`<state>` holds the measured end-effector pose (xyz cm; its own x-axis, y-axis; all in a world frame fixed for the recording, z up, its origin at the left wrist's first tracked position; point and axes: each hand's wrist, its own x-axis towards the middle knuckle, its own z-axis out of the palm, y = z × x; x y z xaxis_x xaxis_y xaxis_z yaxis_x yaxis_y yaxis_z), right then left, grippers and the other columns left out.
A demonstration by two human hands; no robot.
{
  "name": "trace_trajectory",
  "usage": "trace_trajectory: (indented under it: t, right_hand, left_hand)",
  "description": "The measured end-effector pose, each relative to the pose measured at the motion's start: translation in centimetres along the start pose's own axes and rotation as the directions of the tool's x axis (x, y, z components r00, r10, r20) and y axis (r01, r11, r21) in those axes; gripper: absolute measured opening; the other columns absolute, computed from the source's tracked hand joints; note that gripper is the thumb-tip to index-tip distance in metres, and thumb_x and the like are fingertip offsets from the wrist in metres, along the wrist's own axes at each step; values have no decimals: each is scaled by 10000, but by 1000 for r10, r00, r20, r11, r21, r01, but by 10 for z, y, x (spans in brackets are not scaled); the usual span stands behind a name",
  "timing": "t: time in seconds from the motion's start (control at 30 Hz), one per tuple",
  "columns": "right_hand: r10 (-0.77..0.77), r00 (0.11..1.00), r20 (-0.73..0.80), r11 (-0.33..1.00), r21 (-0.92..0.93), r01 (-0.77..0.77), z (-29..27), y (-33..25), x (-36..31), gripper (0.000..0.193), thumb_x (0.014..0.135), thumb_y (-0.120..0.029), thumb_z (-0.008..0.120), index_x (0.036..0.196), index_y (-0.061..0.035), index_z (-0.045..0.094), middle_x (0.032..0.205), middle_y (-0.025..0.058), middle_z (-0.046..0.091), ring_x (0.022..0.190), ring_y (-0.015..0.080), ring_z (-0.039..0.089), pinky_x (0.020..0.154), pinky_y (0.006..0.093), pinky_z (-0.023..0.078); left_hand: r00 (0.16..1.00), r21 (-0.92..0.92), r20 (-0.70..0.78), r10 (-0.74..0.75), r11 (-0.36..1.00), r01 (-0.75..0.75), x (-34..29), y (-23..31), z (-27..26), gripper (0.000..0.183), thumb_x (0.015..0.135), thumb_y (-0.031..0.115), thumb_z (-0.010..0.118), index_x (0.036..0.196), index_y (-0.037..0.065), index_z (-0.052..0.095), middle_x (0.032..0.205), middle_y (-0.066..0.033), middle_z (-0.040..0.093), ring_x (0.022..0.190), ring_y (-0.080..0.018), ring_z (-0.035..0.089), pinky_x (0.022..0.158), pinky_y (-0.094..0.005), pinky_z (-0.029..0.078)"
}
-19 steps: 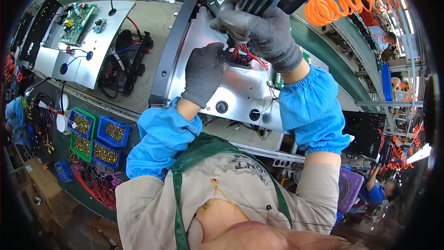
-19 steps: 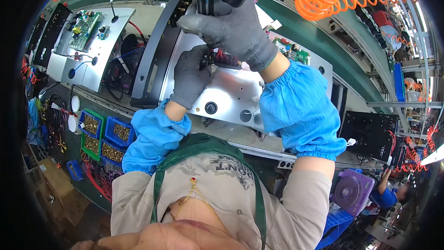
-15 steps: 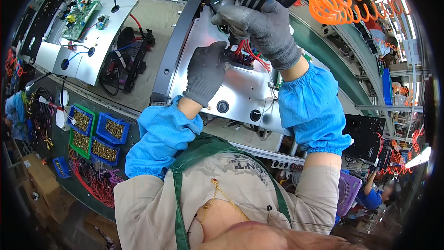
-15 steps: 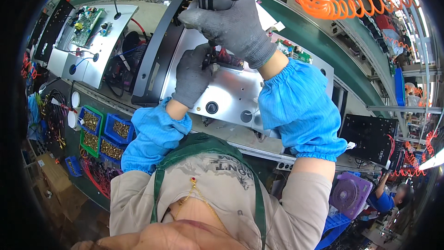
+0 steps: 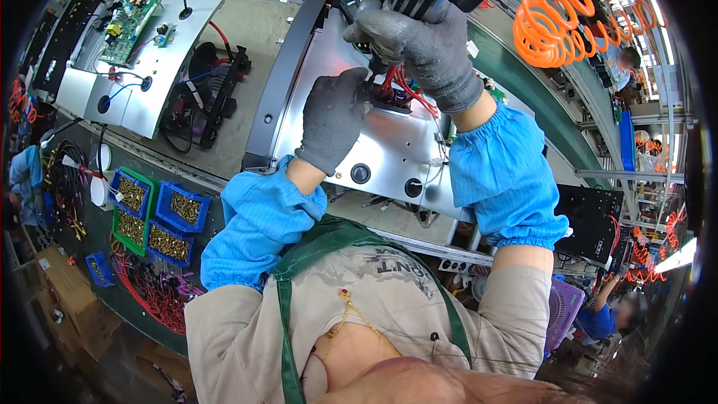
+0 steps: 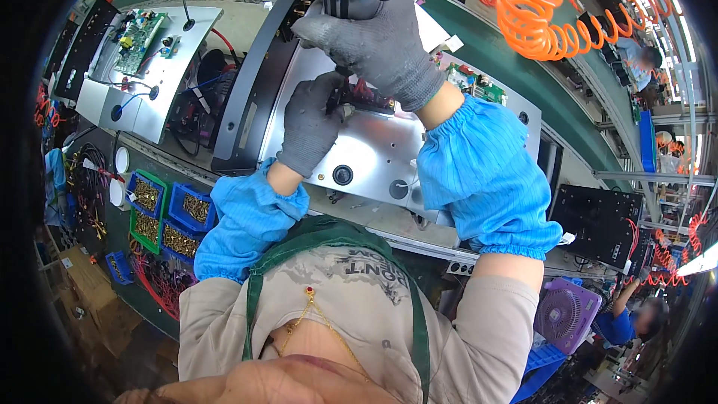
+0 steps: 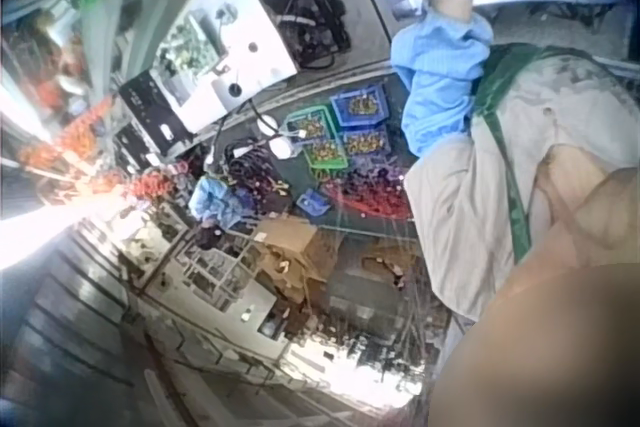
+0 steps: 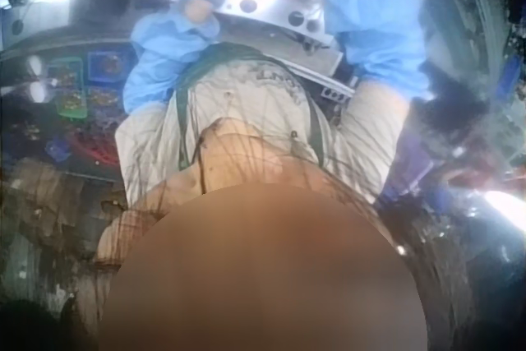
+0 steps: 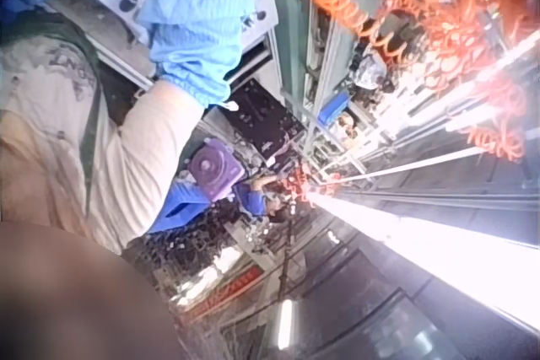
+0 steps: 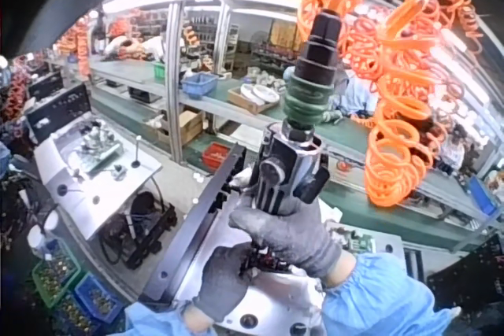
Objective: The person assembles electronic components on a metal chassis. They use a red-handled tool to manipulate small parts and a pneumatic screwdriver to secure components with screws. The person handles wires and a white cylindrical component, integrating them into the assembly.
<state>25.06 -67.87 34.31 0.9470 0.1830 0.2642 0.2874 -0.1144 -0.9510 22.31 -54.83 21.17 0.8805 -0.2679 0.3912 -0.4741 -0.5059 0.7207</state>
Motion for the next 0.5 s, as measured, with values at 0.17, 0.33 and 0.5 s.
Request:
trace_trajectory:
  t: [0.17,0.33,0.5]
  right_hand:
    - [16,996,-93,999,33,-13,3,-2,-2,211,705,-186,756,802,-22,667,653,29,622,563,88,584,524,241,484]
    - [-138,990,9,965,-223,136,3,-4,-9,240,737,-180,756,871,4,677,739,30,664,586,81,582,550,232,484]
    - [-7,999,-37,1000,3,7,5,-3,-2,198,772,-111,715,876,46,654,748,115,677,580,112,592,530,241,483]
  left_hand:
    - [1000,12,11,1,1000,-1,0,2,0,427,686,57,677,1099,71,567,881,-106,610,878,-297,558,756,-403,461]
    - [1000,62,-6,9,998,-8,-4,-2,6,484,693,24,646,1163,79,543,907,-109,602,878,-299,558,747,-407,463]
    - [1000,20,-11,1,1000,-1,-4,-1,7,591,708,-8,617,1274,93,481,933,-120,604,890,-298,561,776,-416,468]
